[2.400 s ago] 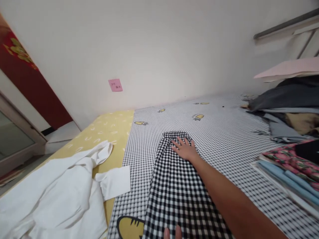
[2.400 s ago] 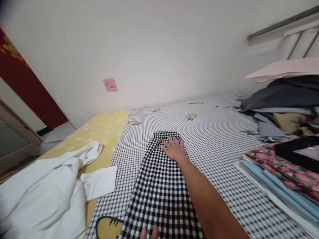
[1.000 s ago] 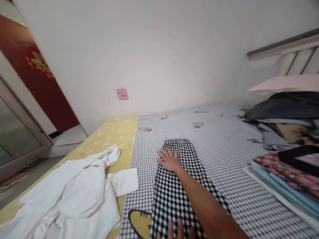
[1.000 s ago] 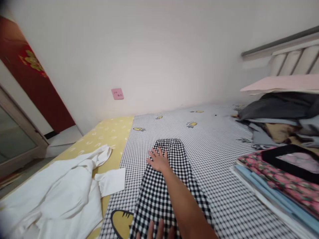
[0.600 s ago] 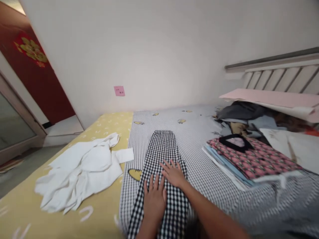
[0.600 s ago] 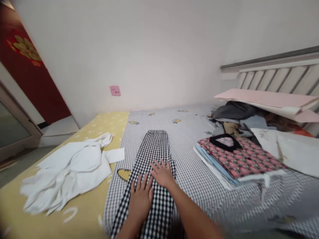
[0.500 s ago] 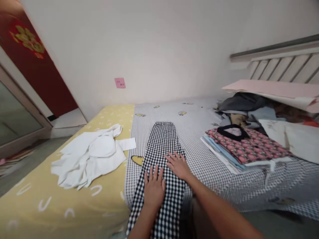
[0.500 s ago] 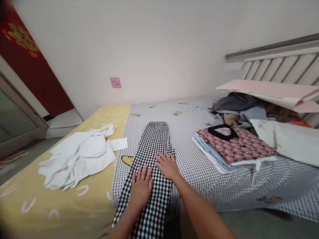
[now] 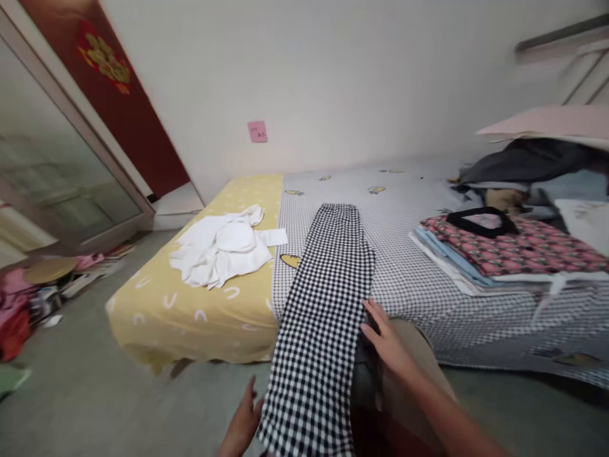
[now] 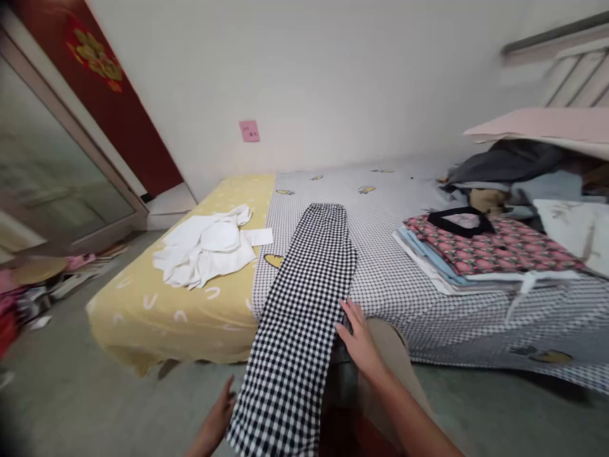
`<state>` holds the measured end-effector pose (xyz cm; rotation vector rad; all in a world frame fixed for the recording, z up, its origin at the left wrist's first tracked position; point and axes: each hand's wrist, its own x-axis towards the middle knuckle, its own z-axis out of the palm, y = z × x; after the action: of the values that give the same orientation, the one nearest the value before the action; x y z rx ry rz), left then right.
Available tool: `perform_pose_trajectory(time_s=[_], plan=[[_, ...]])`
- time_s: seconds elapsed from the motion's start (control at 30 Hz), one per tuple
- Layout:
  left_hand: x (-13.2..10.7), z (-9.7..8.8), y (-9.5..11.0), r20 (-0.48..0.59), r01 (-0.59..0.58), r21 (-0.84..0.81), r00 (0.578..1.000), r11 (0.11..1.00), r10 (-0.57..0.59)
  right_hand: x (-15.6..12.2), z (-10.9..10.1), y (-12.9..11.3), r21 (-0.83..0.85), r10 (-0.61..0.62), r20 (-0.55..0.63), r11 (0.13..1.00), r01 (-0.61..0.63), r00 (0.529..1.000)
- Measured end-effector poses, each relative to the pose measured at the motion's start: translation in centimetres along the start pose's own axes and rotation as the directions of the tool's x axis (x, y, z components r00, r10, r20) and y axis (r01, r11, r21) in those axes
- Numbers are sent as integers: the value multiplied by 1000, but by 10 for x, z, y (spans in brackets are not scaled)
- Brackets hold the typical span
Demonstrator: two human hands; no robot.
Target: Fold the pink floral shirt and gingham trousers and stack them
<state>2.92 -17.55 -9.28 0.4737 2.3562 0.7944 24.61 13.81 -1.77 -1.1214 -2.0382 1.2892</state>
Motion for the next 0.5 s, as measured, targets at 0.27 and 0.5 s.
perform_pose_trajectory(time_s=[0.27,0.5], plan=[[-54,-14,21,213,69,-491,976,869,43,-97,48,54,589,554,534,298,-751,639],[-80,-32,70,131,-75,-498,978,864,160,-84,45,24,477,291,771,325,-816,567]])
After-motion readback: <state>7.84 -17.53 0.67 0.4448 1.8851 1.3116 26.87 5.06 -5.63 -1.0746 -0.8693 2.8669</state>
